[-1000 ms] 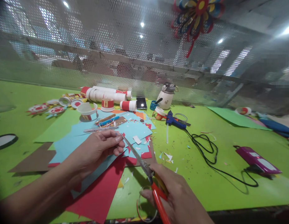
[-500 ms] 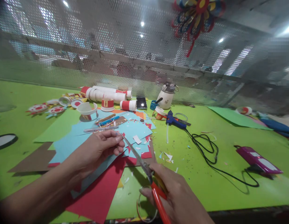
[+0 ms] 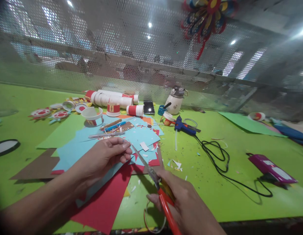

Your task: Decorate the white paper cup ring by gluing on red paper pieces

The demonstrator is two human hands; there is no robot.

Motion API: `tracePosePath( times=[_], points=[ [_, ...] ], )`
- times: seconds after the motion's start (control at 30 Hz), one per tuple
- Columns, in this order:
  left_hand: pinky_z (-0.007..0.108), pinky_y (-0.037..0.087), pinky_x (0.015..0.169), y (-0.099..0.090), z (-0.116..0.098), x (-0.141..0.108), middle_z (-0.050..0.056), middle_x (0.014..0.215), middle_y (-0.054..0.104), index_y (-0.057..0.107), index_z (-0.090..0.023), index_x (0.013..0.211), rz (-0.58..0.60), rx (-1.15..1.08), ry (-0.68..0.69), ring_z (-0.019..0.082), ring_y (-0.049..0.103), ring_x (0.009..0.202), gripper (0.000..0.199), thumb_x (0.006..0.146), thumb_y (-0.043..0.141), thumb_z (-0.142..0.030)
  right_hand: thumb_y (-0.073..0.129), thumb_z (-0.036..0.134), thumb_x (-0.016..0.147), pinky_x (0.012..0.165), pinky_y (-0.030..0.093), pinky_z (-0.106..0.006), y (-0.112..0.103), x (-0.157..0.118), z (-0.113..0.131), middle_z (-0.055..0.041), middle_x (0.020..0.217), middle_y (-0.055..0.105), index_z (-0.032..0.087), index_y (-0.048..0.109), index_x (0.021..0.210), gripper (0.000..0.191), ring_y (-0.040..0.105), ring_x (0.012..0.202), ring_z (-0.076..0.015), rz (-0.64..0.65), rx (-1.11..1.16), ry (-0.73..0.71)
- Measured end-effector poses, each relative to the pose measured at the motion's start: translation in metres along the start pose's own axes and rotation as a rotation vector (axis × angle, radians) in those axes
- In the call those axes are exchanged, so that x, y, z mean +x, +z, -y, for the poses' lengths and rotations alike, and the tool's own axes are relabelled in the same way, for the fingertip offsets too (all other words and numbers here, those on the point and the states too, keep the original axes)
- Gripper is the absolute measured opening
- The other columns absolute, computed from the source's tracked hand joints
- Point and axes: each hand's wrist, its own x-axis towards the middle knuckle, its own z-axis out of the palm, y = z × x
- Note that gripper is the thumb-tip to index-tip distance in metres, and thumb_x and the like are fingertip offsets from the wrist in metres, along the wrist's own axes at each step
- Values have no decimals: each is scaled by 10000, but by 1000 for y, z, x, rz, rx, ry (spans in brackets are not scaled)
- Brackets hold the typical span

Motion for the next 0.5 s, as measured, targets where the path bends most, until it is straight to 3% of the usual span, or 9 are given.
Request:
tracePosePath(
  times=[0.13, 0.3, 0.5],
  points=[
    [179, 474, 523, -4, -4, 0, 47, 630, 677, 603, -100, 703, -36, 13, 46, 83, 599, 512, 97, 778, 665, -96, 585, 381, 886, 695, 541, -228, 1, 0, -5, -39, 925, 719, 218, 612, 1123, 289, 674, 770, -161, -41, -45, 11],
    [188, 477, 527, -10, -17, 0, 35, 653, 682, 624, -106, 745, -130, 27, 272, 98, 614, 550, 99, 795, 670, -177, 559, 433, 880, 567, 485, -220, -4, 0, -14, 13, 687, 648, 209, 604, 1056, 288, 595, 588, -144, -133, -133, 76],
    [195, 490, 548, -15, -25, 5, 43, 682, 699, 629, -113, 727, -173, 13, 371, 101, 627, 581, 100, 787, 673, -180, 461, 557, 885, 615, 483, -312, -20, 22, -36, -54, 744, 701, 199, 601, 1129, 455, 642, 656, -230, -182, -318, 311]
  ],
)
